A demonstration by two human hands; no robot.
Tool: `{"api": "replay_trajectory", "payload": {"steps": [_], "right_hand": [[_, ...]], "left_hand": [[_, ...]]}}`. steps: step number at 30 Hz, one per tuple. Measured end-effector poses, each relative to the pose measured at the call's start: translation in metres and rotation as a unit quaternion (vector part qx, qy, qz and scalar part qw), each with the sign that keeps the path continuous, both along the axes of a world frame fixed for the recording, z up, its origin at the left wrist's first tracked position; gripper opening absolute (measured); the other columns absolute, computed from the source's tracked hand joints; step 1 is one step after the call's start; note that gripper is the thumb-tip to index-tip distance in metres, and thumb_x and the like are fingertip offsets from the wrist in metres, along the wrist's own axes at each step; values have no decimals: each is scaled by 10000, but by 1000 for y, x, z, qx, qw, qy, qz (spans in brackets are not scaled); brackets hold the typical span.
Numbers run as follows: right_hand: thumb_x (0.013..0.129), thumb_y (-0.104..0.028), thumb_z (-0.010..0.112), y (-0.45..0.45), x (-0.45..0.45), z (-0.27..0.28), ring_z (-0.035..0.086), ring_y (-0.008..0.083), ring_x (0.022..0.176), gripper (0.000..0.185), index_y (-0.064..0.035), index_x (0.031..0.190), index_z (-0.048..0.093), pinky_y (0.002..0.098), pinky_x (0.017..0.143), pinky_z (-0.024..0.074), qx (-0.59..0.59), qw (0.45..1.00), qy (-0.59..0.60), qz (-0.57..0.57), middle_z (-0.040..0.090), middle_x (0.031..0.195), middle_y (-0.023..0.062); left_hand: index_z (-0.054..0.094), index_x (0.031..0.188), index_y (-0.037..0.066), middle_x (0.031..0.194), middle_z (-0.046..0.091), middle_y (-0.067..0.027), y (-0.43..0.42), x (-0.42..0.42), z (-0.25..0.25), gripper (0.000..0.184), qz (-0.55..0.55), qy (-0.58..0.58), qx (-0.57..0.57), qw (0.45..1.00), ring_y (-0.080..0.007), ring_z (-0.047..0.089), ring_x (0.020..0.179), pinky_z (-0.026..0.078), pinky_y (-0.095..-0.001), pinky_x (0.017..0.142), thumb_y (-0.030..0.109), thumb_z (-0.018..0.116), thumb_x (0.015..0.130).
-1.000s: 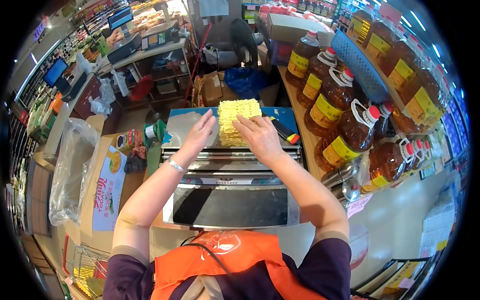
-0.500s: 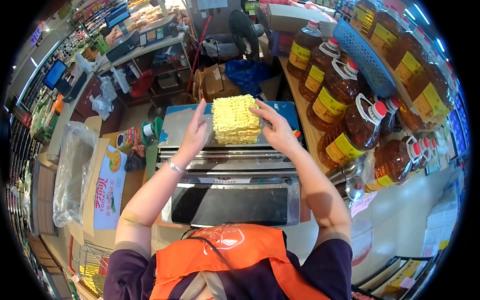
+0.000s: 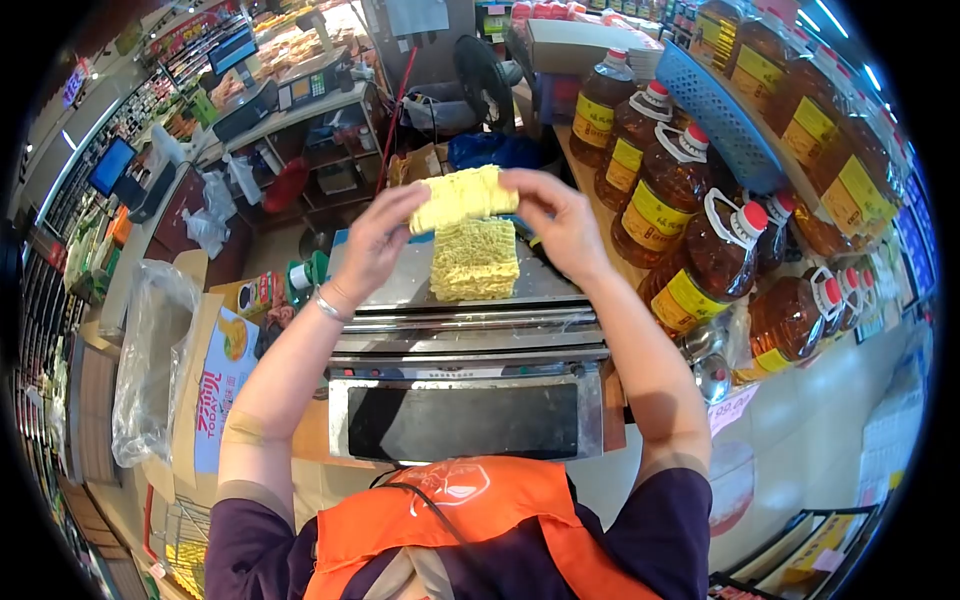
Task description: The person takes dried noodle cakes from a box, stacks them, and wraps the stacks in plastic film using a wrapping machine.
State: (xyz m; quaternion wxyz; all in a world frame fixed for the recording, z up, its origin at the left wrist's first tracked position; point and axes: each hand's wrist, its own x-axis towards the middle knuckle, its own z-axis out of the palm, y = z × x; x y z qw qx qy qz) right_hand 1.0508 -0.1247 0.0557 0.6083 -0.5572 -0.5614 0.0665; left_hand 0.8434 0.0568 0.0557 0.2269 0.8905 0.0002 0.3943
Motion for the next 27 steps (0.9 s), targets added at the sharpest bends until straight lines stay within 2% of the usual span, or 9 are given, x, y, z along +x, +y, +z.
{"api": "replay_trajectory", "payload": {"steps": [2, 3, 6, 10, 18, 21, 24, 25, 27], "right_hand": [[893, -9, 595, -6, -6, 39, 617, 116, 930, 323, -21, 1213, 635, 263, 832, 491, -47, 998, 39, -31, 688, 1068, 65], [907, -72, 618, 0, -1, 41, 607, 108, 867, 319, -14, 1221, 630, 260, 816, 489, -20, 999, 32, -27, 696, 1011, 50], [938, -155, 628, 16, 10, 27, 577, 83, 780, 326, 24, 1212, 625, 225, 689, 468, -101, 977, 187, 7, 673, 933, 42], [925, -184, 654, 27, 13, -10, 559, 74, 741, 359, 41, 1203, 615, 227, 641, 459, -203, 951, 235, -5, 653, 912, 29], [917, -199, 654, 33, 14, -49, 566, 87, 735, 343, 32, 1171, 644, 224, 667, 473, -244, 930, 268, -53, 647, 902, 38], [933, -269, 639, 26, 19, -48, 605, 145, 926, 447, 14, 1275, 586, 260, 810, 484, -278, 932, 230, -50, 646, 1075, 97], [951, -356, 609, 20, 4, -45, 514, 230, 1236, 594, -14, 1413, 456, 314, 1016, 400, -215, 945, 239, -66, 541, 1345, 163], [966, -446, 555, 16, 0, -42, 280, 269, 1437, 724, -51, 1513, 292, 339, 1150, 217, -224, 934, 278, -12, 322, 1541, 188], [987, -425, 523, 19, -9, -54, 272, 226, 1431, 715, -33, 1522, 256, 318, 1153, 202, -206, 928, 311, -4, 299, 1555, 146]], "left_hand": [[584, 1294, 66, 1100, 651, -80, -10, 2, 26, 422, -15, 33, -168, 985, -194, 640, 983, 524, -296, 832, 12, 634, 878], [582, 1277, 11, 938, 646, -31, -15, 8, 27, 325, -38, -7, -257, 966, -86, 594, 775, 504, -243, 697, 81, 578, 959], [600, 1256, 15, 913, 661, -7, -6, 20, 9, 300, -84, 65, -485, 868, -67, 604, 754, 516, -238, 678, 145, 560, 989], [613, 1216, -14, 1035, 674, -32, 7, 22, -22, 326, -2, 176, -546, 819, -94, 634, 830, 541, -265, 699, 220, 570, 993], [637, 1162, -26, 928, 672, -42, 14, 29, -39, 353, 45, 220, -489, 843, -105, 627, 755, 535, -264, 635, 268, 605, 969], [633, 1181, -19, 929, 665, -42, 11, 28, -31, 372, 55, 235, -502, 831, -98, 611, 768, 532, -258, 622, 282, 612, 964], [629, 1197, -15, 976, 663, -46, 1, 24, -27, 411, 60, 232, -487, 840, -102, 603, 820, 531, -262, 650, 317, 620, 956], [627, 1204, -18, 1009, 661, -41, -1, 23, -29, 442, 66, 226, -472, 850, -108, 596, 854, 524, -273, 685, 345, 624, 950], [607, 1235, -10, 1076, 657, -53, 0, 24, -36, 466, 73, 233, -440, 864, -128, 600, 922, 510, -303, 774, 369, 594, 965]]}}
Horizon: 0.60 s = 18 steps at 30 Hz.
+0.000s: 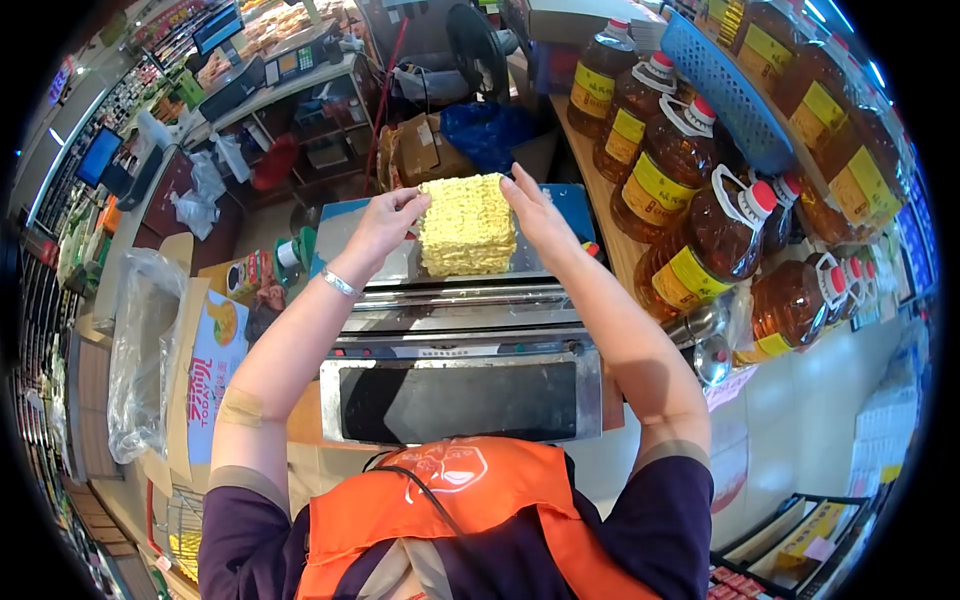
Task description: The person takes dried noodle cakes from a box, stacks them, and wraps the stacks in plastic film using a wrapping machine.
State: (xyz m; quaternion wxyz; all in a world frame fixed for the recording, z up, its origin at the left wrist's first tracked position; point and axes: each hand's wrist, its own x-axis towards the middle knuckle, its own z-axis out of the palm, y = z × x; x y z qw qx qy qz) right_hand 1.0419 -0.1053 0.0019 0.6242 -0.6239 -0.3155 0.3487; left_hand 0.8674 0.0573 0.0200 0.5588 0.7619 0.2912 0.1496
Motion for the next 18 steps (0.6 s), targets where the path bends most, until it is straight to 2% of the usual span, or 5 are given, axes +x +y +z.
{"api": "replay_trajectory", "payload": {"steps": [4, 7, 11, 17, 18], "right_hand": [[1008, -405, 496, 6, -14, -17, 231, 181, 1443, 718, -9, 1531, 204, 296, 1166, 162, 43, 992, 119, -20, 254, 1580, 97], [1009, -411, 496, 17, -11, -40, 388, 182, 1351, 622, -10, 1465, 360, 313, 1115, 288, 54, 977, 201, -40, 414, 1488, 79], [1006, -426, 499, 23, -8, -45, 492, 193, 1256, 550, -7, 1361, 486, 329, 1062, 363, 63, 968, 240, -43, 533, 1376, 76], [980, -496, 509, 1, 9, -26, 421, 263, 1330, 720, -12, 1483, 330, 379, 1112, 304, -23, 967, 247, -63, 419, 1479, 136], [980, -513, 493, -24, 2, 2, 379, 293, 1363, 762, -84, 1544, 213, 399, 1131, 265, -3, 992, 103, -75, 351, 1523, 160]], "left_hand": [[533, 1330, 16, 1256, 609, -76, 2, 7, -22, 563, 58, -48, 20, 997, -167, 567, 1114, 442, -351, 947, 472, 474, 1005], [460, 1396, 33, 1389, 529, -88, -2, 8, -30, 651, 42, -63, -286, 955, -195, 482, 1271, 357, -364, 1055, 552, 361, 1016], [316, 1451, -75, 1532, 342, -161, -19, 7, -31, 860, -11, -135, -331, 934, -247, 302, 1419, 226, -359, 1158, 646, 292, 983], [168, 1528, -3, 1592, 203, -163, -25, -5, -14, 880, 124, -78, -268, 952, -250, 144, 1485, 132, -380, 1194, 668, 276, 969], [151, 1535, 19, 1604, 158, -157, 0, -23, -26, 846, 76, -61, -163, 982, -252, 113, 1493, 148, -368, 1194, 642, 291, 982]]}}
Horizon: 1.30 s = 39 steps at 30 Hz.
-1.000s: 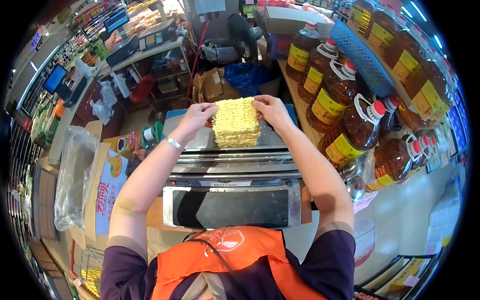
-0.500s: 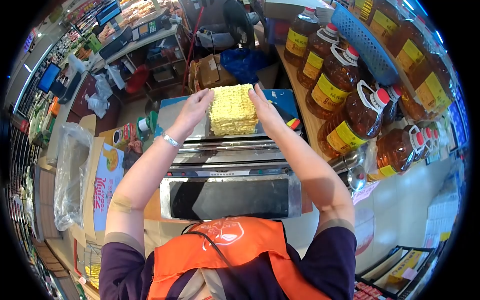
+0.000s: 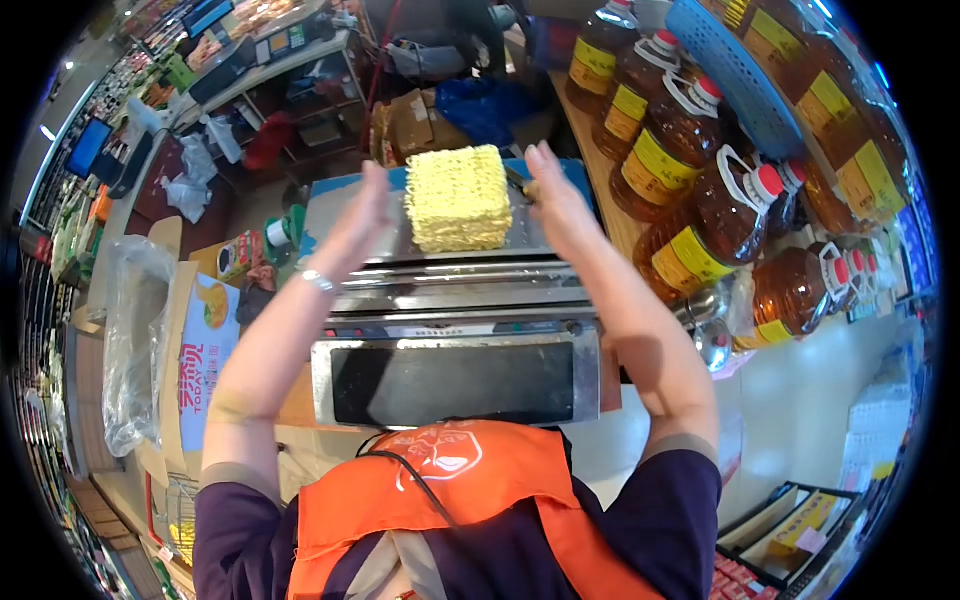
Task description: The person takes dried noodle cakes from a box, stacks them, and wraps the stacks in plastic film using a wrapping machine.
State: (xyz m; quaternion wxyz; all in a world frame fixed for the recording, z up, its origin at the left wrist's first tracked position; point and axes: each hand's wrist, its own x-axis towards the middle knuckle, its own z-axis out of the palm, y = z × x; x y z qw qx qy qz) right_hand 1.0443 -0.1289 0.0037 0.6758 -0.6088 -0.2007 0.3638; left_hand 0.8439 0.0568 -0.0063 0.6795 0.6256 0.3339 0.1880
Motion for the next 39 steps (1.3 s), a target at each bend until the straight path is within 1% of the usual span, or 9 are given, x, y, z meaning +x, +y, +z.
{"api": "replay_trajectory", "payload": {"steps": [2, 3, 5, 10, 18, 23, 35, 38, 39], "right_hand": [[936, -315, 601, -40, 19, 17, 394, 302, 1346, 510, -120, 1389, 469, 431, 1106, 301, -14, 957, -287, 42, 433, 1467, 135], [894, -230, 655, -62, 33, 16, 405, 326, 1331, 413, -126, 1286, 578, 462, 1083, 327, -43, 878, -471, 69, 461, 1441, 125], [748, -64, 722, -96, 35, 9, 427, 349, 1296, 317, -106, 1055, 660, 472, 1056, 349, -101, 741, -658, 89, 520, 1364, 103], [680, -78, 750, -114, 21, -9, 468, 325, 1215, 360, -112, 1027, 661, 455, 1021, 370, -128, 619, -752, 190, 543, 1253, 91], [712, -109, 741, -84, 8, -43, 564, 256, 945, 128, -107, 829, 689, 390, 830, 439, -58, 659, -730, 170, 604, 935, 32], [735, -73, 712, -89, 1, -40, 590, 282, 793, 63, -73, 760, 653, 370, 688, 482, -54, 714, -689, 108, 588, 776, 70], [781, 61, 624, -86, -4, 91, 635, 213, 692, 72, -5, 805, 642, 301, 627, 492, 45, 744, -666, -24, 622, 774, 98], [922, 10, 565, -69, 3, 123, 617, 90, 671, 60, 4, 891, 616, 220, 587, 468, 133, 889, -437, -31, 674, 871, 53], [969, -51, 537, -63, 0, 140, 641, 93, 700, 83, -6, 927, 592, 213, 612, 486, 145, 884, -444, -27, 693, 929, 65]], "left_hand": [[279, 1505, 15, 1580, 243, -175, 24, -42, -5, 732, -31, -17, 322, 946, -296, 238, 1459, 186, -354, 1185, 438, 543, 969], [383, 1460, 47, 1543, 324, -166, 23, -69, 9, 680, -25, 31, 522, 852, -337, 339, 1403, 267, -385, 1155, 250, 686, 885], [457, 1415, 103, 1472, 412, -158, 31, -114, 5, 758, -74, 79, 653, 750, -357, 370, 1377, 323, -442, 1124, 100, 768, 724], [550, 1334, 157, 1325, 511, -115, 33, -156, -12, 661, -214, 127, 711, 658, -323, 455, 1273, 354, -492, 1091, 134, 769, 711], [697, 1065, 149, 1096, 580, -25, 16, -92, -24, 329, -296, 12, 764, 573, -221, 531, 1093, 415, -402, 1003, 163, 689, 736], [702, 846, 137, 778, 564, -6, 9, -101, -38, 120, -187, 10, 694, 695, -232, 537, 855, 449, -348, 823, 128, 635, 748], [699, 809, 77, 682, 530, -56, -19, -128, 96, 161, 16, 2, 677, 736, -242, 508, 692, 404, -340, 594, -42, 702, 701], [688, 847, 21, 673, 564, -10, -23, -115, 137, 40, 106, -112, 500, 852, -81, 468, 565, 371, -248, 509, 39, 669, 878], [688, 866, 15, 680, 572, 6, -24, -113, 148, 87, 138, -139, 413, 889, -53, 461, 555, 366, -222, 498, 75, 651, 916]]}}
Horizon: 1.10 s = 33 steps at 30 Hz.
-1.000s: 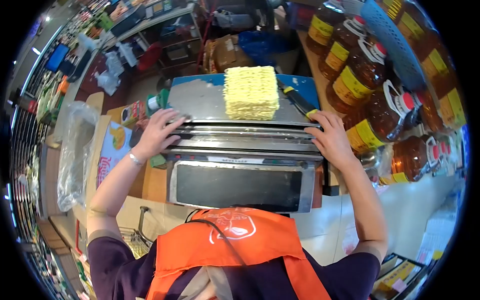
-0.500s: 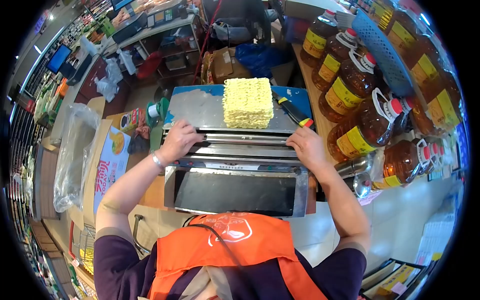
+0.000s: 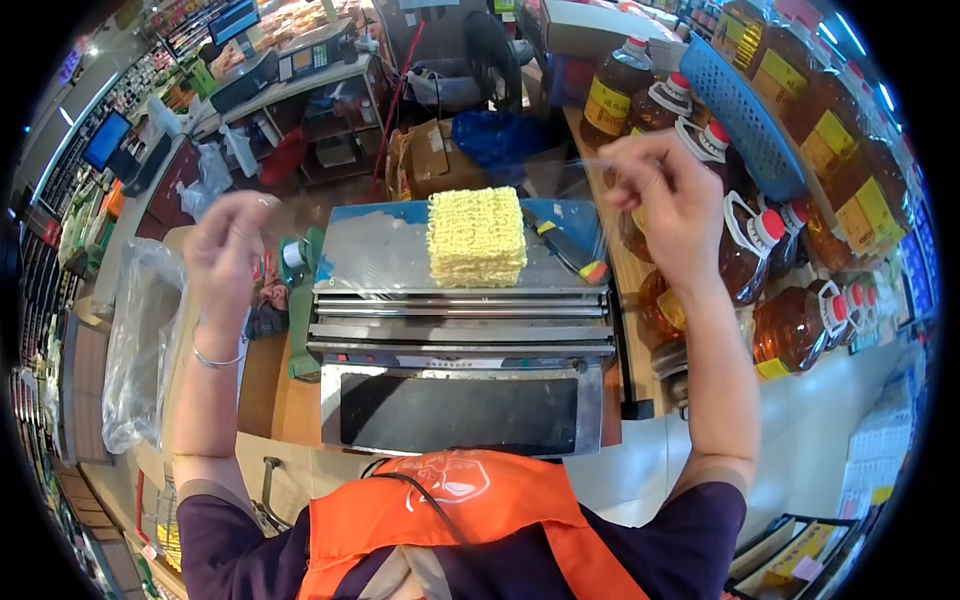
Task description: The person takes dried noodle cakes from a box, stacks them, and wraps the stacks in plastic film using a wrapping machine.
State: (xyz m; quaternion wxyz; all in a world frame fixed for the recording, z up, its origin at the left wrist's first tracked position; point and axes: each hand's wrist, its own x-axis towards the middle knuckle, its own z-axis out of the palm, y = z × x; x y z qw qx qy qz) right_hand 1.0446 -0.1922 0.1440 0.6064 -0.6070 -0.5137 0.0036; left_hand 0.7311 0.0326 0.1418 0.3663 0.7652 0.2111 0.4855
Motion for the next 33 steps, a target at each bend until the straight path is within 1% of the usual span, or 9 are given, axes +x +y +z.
{"api": "replay_trajectory", "payload": {"steps": [3, 8, 12, 16, 23, 25, 27, 30, 33], "right_hand": [[996, -100, 513, 25, 20, 26, 667, 113, 745, 99, -20, 984, 570, 219, 658, 510, 30, 998, 37, 38, 700, 961, 99], [1000, -129, 522, 103, 64, 13, 677, 154, 821, 125, -19, 1020, 577, 238, 723, 535, 6, 992, 112, 55, 689, 978, 132], [944, -185, 597, 148, 106, -70, 617, 118, 744, 187, -13, 1014, 609, 242, 715, 505, -127, 966, 219, 53, 672, 882, 81], [938, -216, 586, 142, 84, -139, 525, 103, 642, 228, 1, 887, 639, 259, 625, 429, -289, 933, 211, 29, 614, 750, 36], [961, -261, 584, 94, 53, -155, 619, 179, 891, 373, 33, 1189, 594, 321, 810, 515, -300, 824, 468, 111, 652, 1040, 98], [950, -331, 591, 76, 53, -132, 581, 190, 1015, 495, -5, 1315, 520, 346, 850, 510, -315, 857, 406, 33, 589, 1208, 93], [949, -395, 570, 67, 60, -124, 533, 155, 1060, 534, -50, 1353, 512, 338, 955, 440, -230, 905, 357, -28, 569, 1214, 46], [945, -463, 579, 79, 25, -86, 383, 250, 1354, 751, -16, 1491, 324, 368, 1124, 269, -142, 928, 343, 16, 386, 1492, 125], [948, -505, 555, 101, 0, -91, 299, 255, 1414, 776, -18, 1500, 309, 378, 1150, 209, -198, 916, 348, 0, 339, 1527, 138]], "left_hand": [[649, 957, 5, 723, 623, -36, 20, 11, 30, 190, -129, -85, -109, 982, -55, 531, 569, 417, -193, 520, 180, 579, 982], [579, 1048, 7, 944, 709, -157, 68, 84, 24, 199, -109, -122, -241, 957, -184, 690, 754, 564, -287, 625, 195, 549, 989], [561, 1069, -23, 1068, 689, -179, 130, 137, -50, 252, -51, -1, -358, 932, -245, 692, 926, 585, -346, 776, 214, 508, 1002], [566, 1101, -60, 1037, 692, -197, 129, 149, -142, 292, -37, 155, -434, 887, -261, 697, 862, 582, -361, 696, 202, 480, 1006], [505, 1187, -42, 1169, 633, -191, 104, 129, -208, 373, -171, 142, -582, 782, -240, 646, 918, 545, -397, 837, 291, 473, 1022], [465, 1243, -10, 1200, 609, -184, 103, 112, -156, 373, -74, 189, -495, 845, -250, 624, 982, 546, -409, 836, 280, 496, 1010], [458, 1284, -10, 1208, 577, -158, 113, 106, -135, 377, 12, 63, -377, 924, -265, 582, 1103, 536, -404, 874, 223, 520, 993], [361, 1424, -17, 1393, 455, -209, 60, 113, -79, 645, -137, -33, -354, 925, -296, 433, 1311, 404, -431, 1056, 368, 588, 960], [247, 1508, 2, 1497, 314, -224, 31, 140, -98, 853, -124, 111, -448, 878, -339, 250, 1418, 239, -474, 1141, 544, 564, 930]]}}
